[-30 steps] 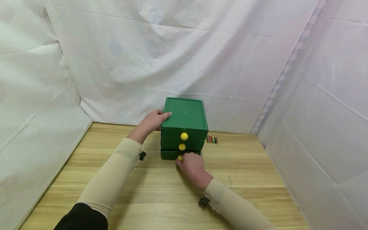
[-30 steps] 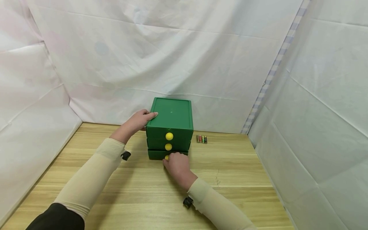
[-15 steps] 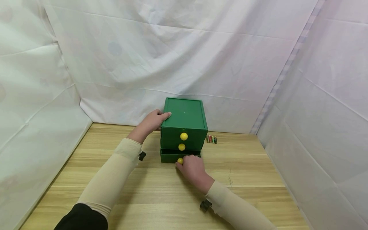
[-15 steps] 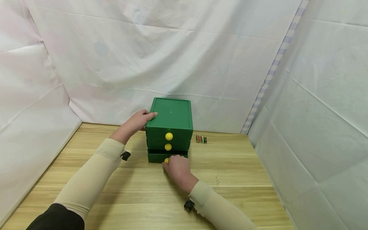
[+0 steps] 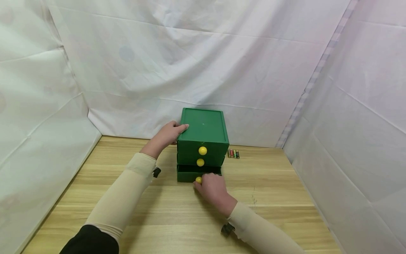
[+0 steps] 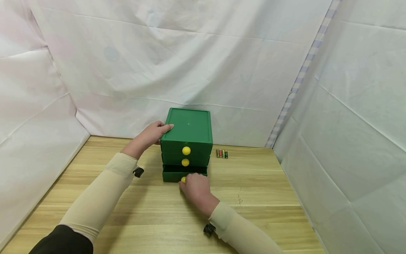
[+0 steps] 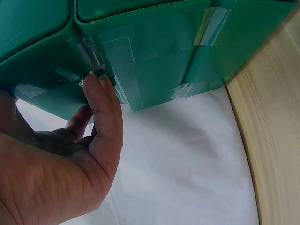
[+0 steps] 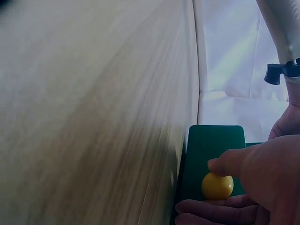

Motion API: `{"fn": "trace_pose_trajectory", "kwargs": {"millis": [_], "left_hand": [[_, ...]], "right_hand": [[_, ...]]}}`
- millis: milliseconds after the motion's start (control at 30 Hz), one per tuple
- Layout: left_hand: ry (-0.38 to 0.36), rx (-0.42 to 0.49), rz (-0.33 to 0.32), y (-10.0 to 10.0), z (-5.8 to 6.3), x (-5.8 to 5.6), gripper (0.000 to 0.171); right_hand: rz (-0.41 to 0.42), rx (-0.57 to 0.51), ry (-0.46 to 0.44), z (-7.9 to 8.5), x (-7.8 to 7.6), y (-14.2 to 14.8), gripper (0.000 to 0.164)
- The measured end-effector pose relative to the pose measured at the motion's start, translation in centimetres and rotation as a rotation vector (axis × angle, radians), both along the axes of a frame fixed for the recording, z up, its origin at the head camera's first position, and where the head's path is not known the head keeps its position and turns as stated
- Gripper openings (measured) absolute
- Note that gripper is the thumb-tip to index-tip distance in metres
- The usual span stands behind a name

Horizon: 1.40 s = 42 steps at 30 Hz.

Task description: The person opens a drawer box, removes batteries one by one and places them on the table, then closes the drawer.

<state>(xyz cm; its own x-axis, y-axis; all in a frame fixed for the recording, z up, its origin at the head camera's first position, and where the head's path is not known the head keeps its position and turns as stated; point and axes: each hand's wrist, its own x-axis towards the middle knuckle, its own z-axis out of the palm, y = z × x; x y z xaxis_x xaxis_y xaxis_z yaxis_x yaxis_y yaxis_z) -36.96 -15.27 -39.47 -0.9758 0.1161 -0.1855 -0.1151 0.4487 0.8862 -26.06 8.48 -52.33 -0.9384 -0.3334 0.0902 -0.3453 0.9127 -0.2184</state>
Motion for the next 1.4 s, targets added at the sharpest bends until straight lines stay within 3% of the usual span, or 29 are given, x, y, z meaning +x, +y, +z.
{"fn": "trace_pose_trajectory", "kwargs": {"millis": [1400], "left_hand": [[0.002, -0.013, 0.000, 0.0, 0.2, 0.1, 0.078]], "right_hand": [[0.067, 0.127, -0.002, 1.1, 3.0, 0.4, 0.062]]}}
